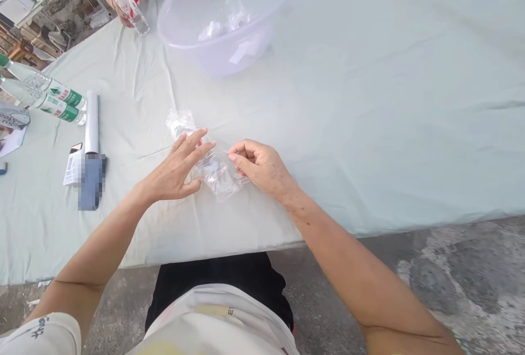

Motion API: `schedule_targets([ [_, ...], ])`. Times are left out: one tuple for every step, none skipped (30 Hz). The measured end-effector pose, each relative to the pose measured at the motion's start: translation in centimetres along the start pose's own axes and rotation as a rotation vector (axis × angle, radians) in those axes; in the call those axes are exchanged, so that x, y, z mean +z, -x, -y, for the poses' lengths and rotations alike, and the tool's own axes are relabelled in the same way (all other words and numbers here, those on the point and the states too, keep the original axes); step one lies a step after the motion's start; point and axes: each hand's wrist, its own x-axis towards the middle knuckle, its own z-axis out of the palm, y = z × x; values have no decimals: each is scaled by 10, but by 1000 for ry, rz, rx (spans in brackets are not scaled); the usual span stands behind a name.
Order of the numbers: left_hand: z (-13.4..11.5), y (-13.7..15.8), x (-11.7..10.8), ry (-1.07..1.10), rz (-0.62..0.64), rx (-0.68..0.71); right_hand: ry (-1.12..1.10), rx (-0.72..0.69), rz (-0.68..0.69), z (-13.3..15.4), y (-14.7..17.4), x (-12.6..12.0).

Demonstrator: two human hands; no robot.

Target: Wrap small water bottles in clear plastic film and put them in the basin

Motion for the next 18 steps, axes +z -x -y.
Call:
schedule_targets([
  [2, -8, 0, 23, -19, 13, -19, 2, 3, 0, 0, 0],
  [3, -16, 1, 49, -39, 28, -41, 4, -1, -1, -1, 0],
  [5, -23, 2, 73, -57, 42, -62, 7, -11, -1, -1, -1],
  [6, -30, 4, 93, -70, 56, -81, 13, -24, -1, -2, -2],
  [7, -37, 6, 107, -79, 66, -96, 24, -41, -1, -3, -3],
  [8, -44, 8, 117, -83, 71, -103, 36, -63, -1, -3, -4],
  [7, -51, 9, 125, -83, 69, -95, 45, -90, -1, -3, -6],
  [7, -59, 10, 134, -83, 61, -64, 43, -127, -1, -3, -7],
  [6, -67, 11, 150, -85, 48, -9, 24, -171, -1, -3, -8],
  [4, -76, 10, 175, -90, 34, 71, -19, -217, -2, -2, -9],
  [3, -85, 10, 206, -101, 22, 168, -79, -261, -4, -2, -10],
  [2, -93, 10, 243, -120, 16, 274, -148, -298, -6, -2, -10],
  [1, -101, 9, 281, -146, 24, 378, -213, -321, -9, -1, -10],
  [1, -108, 9, 323, -184, 38, 471, -264, -331, -13, -1, -9],
  [1, -114, 9, 362, -240, 40, 554, -297, -330, -16, -1, -8],
  [2, -117, 10, 396, -313, 19, 624, -312, -328, -19, -1, -7],
  [2, -119, 12, 426, -403, -30, 682, -315, -326, -22, 0, -6],
  [2, -118, 14, 457, -508, -105, 725, -314, -326, -25, 0, -5],
])
